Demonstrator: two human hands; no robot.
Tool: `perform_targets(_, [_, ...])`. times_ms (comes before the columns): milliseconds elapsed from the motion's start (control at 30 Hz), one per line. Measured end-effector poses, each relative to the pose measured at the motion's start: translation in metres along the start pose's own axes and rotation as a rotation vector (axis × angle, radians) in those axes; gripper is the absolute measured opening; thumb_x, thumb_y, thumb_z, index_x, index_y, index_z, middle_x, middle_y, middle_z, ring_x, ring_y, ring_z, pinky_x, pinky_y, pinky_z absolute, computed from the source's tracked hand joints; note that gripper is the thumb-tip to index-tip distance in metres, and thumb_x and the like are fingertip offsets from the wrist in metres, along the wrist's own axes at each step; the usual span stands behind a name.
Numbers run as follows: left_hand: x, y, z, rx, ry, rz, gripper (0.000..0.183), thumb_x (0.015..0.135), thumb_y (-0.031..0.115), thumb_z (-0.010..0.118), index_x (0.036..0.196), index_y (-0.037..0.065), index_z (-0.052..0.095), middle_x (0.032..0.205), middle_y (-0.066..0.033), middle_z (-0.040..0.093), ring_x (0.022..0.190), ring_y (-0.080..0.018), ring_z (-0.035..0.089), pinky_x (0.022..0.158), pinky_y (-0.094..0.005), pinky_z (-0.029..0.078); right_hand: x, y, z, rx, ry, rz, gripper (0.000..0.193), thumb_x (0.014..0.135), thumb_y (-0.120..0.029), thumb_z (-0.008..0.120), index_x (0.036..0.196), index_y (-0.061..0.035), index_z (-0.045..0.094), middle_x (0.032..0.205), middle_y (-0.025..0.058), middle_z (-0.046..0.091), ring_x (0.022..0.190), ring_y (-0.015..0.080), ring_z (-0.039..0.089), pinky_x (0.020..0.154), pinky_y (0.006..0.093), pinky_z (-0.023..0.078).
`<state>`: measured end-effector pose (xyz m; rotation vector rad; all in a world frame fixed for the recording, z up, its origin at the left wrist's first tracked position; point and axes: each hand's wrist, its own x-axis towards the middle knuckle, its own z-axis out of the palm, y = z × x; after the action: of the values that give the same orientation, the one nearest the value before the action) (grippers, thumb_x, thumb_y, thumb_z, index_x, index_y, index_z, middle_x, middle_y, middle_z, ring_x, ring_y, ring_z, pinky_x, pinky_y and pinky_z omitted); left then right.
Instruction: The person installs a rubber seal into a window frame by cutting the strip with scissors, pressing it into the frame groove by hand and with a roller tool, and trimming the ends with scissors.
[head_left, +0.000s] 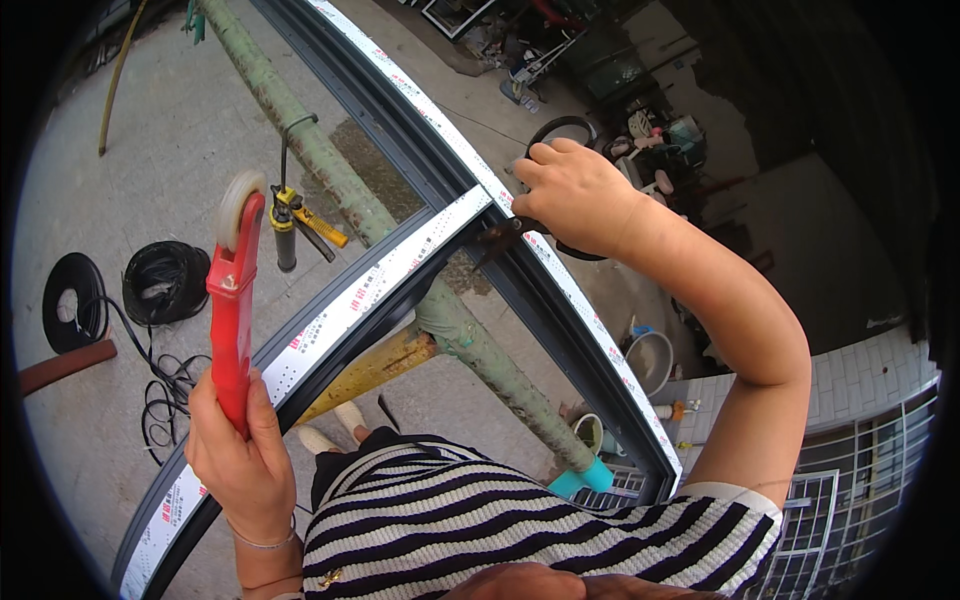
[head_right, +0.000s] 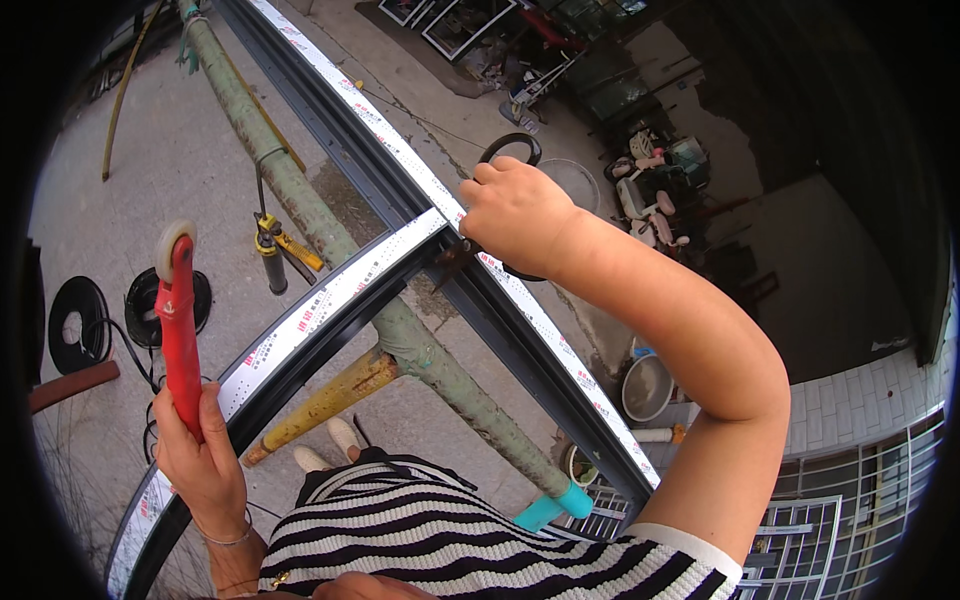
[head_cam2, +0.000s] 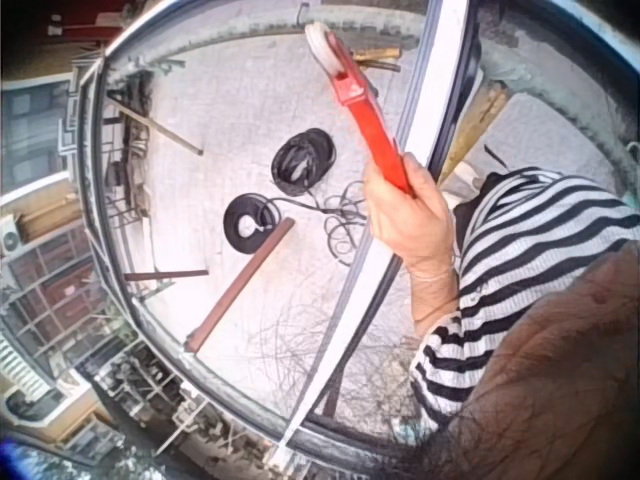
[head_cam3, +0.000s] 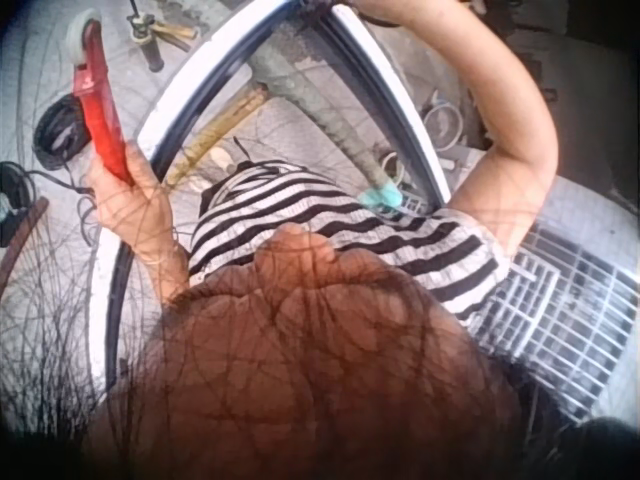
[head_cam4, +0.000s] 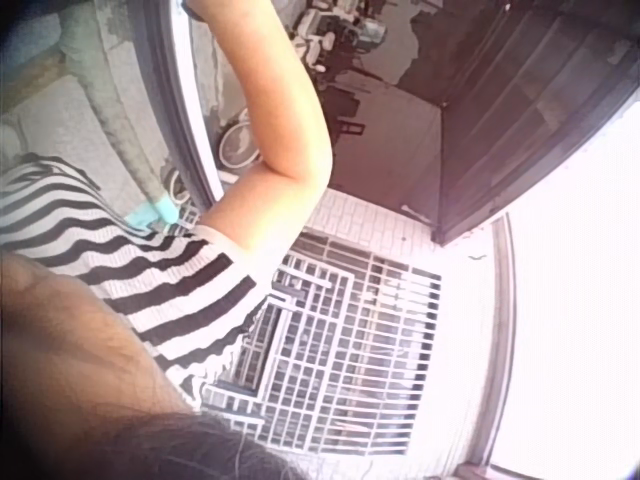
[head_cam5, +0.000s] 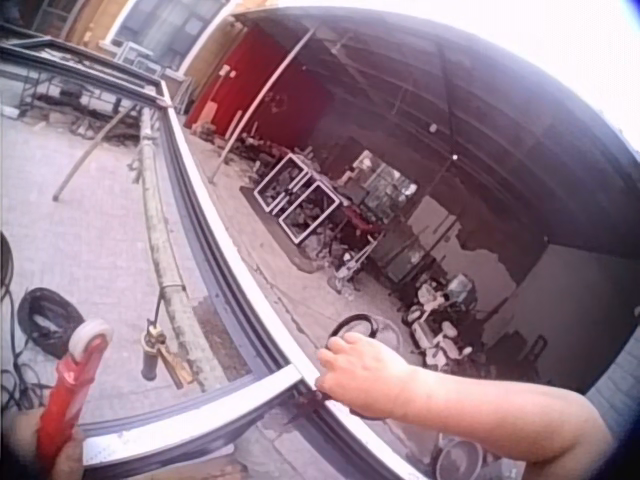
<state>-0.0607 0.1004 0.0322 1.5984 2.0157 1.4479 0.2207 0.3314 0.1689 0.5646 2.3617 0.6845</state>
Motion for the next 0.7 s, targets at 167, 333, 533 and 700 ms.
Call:
perform_targets(167, [0.0,0.0,-0.001,-0.001,-0.012,-0.005,0.026,0.094,0.003,0.065,0.116,-0.007,0.056,0.092,-0.0211,0.065,0.074,-0.035,0.065,0.066,-0.0393,0.05,0.003,0.007,-0.006,0.098,0.038,-0.077,0.021,0.072,-0.014,0.074,0.091,-0.0203,0.076,0.094,0.0008,0.059,0.098,0.0203,0.057,0.085,0.032,0.045])
perform_targets(333, [0.001,0.0,-0.001,0.008,-0.018,0.015,0.025,0.094,0.003,0.064,0.116,-0.007,0.056,0.092,-0.0206,0.065,0.073,-0.0351,0.065,0.066,-0.0393,0.05,-0.007,0.008,-0.001,0.081,0.018,-0.013,0.026,0.069,-0.015,0.078,0.094,-0.021,0.076,0.094,0.0011,0.058,0.098,0.021,0.057,0.085,0.0331,0.046])
perform_targets(533, [0.001,0.001,-0.002,0.025,-0.023,0.018,0.024,0.094,0.003,0.064,0.116,-0.006,0.057,0.091,-0.0202,0.065,0.072,-0.0352,0.064,0.065,-0.0393,0.05,-0.009,-0.006,-0.004,0.161,0.038,-0.022,0.024,0.07,-0.013,0.076,0.094,-0.02,0.075,0.094,0.0009,0.057,0.097,0.0201,0.056,0.085,0.0319,0.045])
perform_targets(700, [0.0,0.002,-0.002,0.014,-0.016,0.01,0.024,0.094,0.003,0.064,0.115,-0.006,0.057,0.091,-0.0204,0.065,0.071,-0.0353,0.064,0.065,-0.039,0.049,-0.03,-0.016,-0.017,-0.025,0.059,0.088,0.026,0.072,-0.013,0.074,0.097,-0.0194,0.074,0.093,0.0008,0.056,0.097,0.0189,0.055,0.084,0.0299,0.044])
